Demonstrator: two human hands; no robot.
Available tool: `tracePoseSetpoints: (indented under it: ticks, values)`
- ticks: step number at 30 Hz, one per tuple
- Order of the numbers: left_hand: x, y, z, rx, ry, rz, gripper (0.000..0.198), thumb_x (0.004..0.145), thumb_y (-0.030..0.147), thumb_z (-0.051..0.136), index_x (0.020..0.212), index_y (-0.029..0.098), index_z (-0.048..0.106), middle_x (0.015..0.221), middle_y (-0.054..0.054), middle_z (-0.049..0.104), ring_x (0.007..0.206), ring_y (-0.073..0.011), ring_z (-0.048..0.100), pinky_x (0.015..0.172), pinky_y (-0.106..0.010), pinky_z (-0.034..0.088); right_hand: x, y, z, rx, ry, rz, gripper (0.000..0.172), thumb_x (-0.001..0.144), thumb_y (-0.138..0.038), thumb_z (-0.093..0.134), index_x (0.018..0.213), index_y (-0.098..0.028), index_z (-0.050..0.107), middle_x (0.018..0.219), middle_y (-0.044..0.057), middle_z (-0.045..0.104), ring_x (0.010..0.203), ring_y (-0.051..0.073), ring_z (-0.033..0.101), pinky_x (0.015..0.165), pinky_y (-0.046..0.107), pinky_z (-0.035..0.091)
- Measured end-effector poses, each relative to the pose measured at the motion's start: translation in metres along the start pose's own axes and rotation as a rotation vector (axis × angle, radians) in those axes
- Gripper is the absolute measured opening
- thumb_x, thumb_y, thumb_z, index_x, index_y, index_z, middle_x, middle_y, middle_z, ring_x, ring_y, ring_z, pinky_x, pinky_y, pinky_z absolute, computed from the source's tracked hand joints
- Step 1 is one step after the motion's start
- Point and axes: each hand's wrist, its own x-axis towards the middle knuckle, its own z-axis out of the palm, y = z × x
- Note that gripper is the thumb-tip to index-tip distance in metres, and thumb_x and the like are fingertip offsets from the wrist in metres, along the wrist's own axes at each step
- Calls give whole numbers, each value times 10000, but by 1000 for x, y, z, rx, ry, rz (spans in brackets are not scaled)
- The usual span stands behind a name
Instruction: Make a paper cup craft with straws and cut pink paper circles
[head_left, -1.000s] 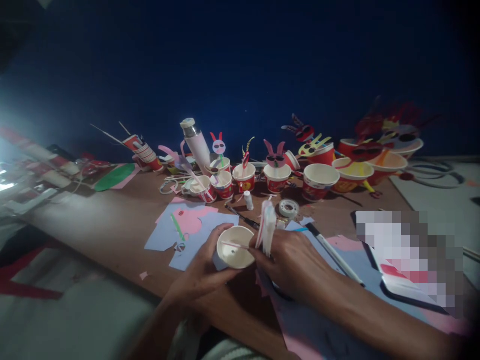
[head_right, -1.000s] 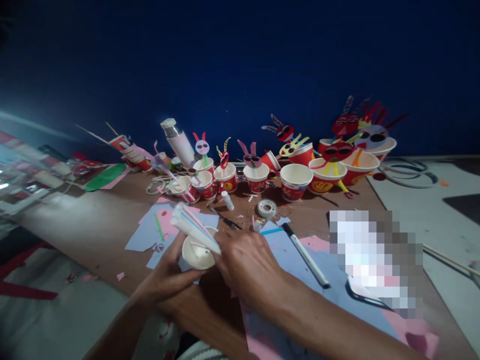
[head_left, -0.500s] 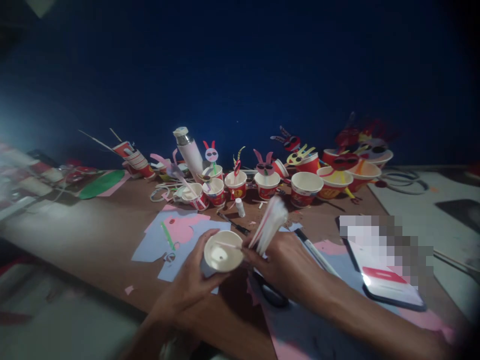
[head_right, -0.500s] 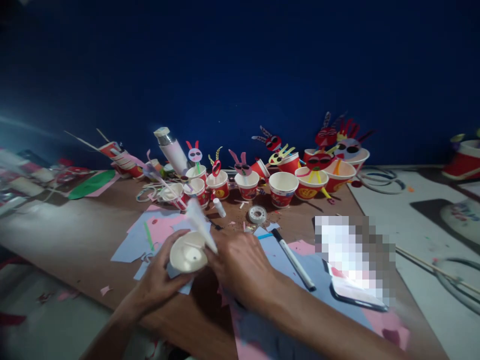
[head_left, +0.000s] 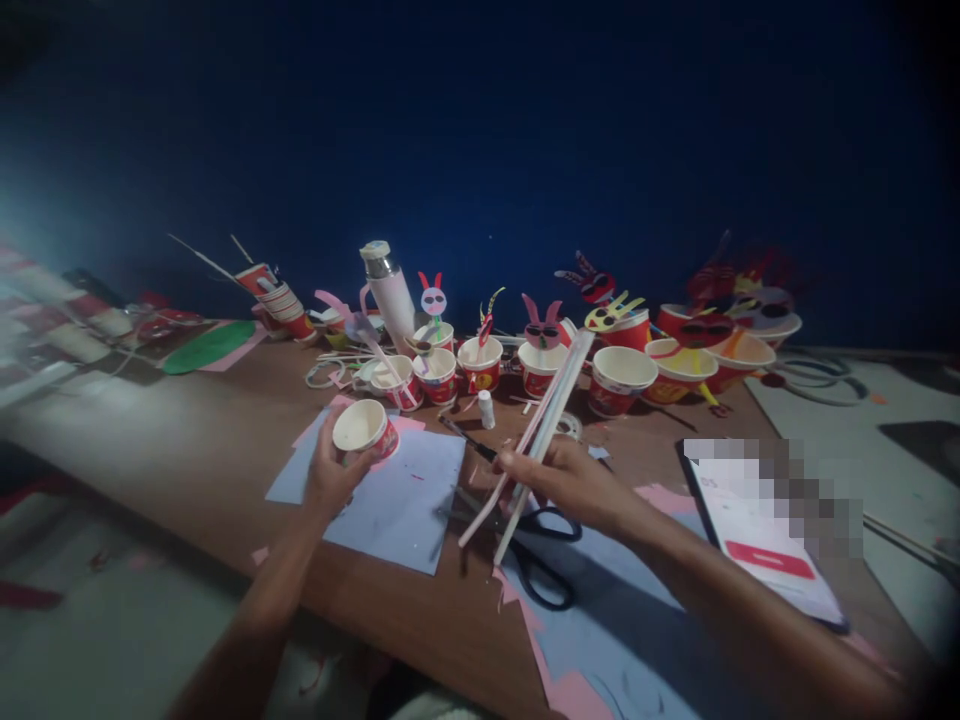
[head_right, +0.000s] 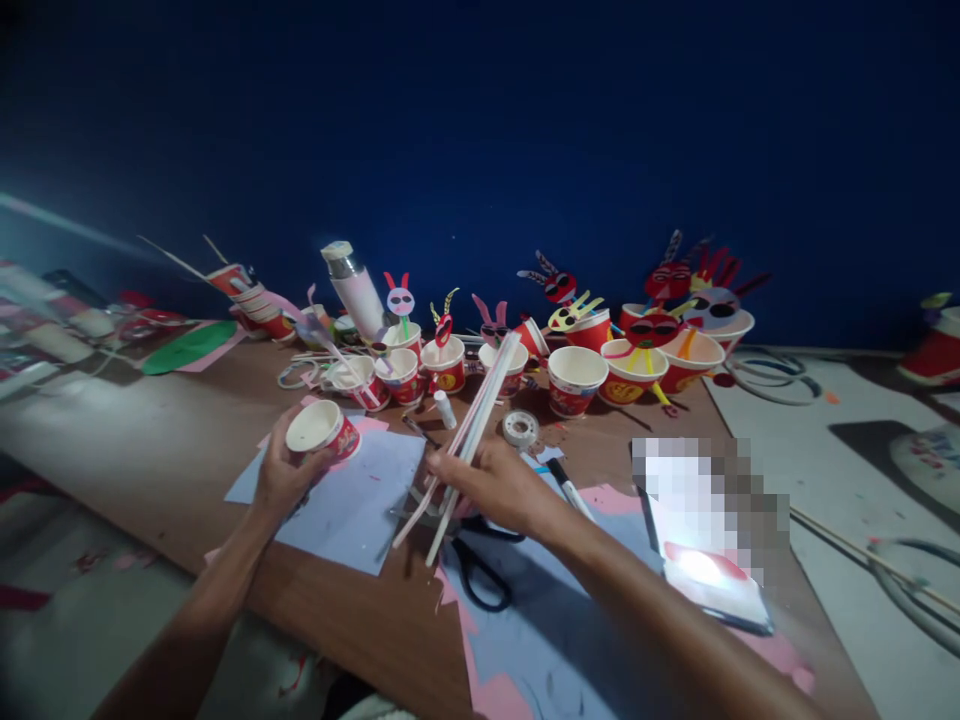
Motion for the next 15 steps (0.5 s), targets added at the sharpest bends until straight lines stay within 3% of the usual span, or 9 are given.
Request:
tracePoseSetpoints:
  ticks: [8, 12, 15]
  values:
    - [-3, -15, -12, -102, -95, -18, 944, 649, 262, 681, 1375, 211, 79, 1304, -140, 411, 1160, -249, 447, 939, -395, 395, -2, 21, 31, -5, -205, 31, 338, 838, -391, 460, 636, -134, 547, 600, -13, 517, 568, 106, 480, 536, 205, 375]
    - [-22, 2, -26, -46, 19, 26, 808, 664, 268, 664, 1341, 212, 227, 1347, -134, 363, 1218, -266, 373, 949, -383, 380, -7, 24, 40, 53, -260, 73, 299, 840, -371, 457, 671, -141, 545, 623, -11, 531, 588, 115, 499, 562, 213, 390]
    - [-51, 26, -27, -102, 197, -4, 498, 747, 287, 584, 1215, 236, 421, 1247, -83, 474, 1046, -214, 517, 843, -311, 444, -11, 25, 48, 42, -321, 72, 291, 851, -340, 433, 668, -145, 547, 596, -22, 514, 556, 104, 485, 537, 202, 382]
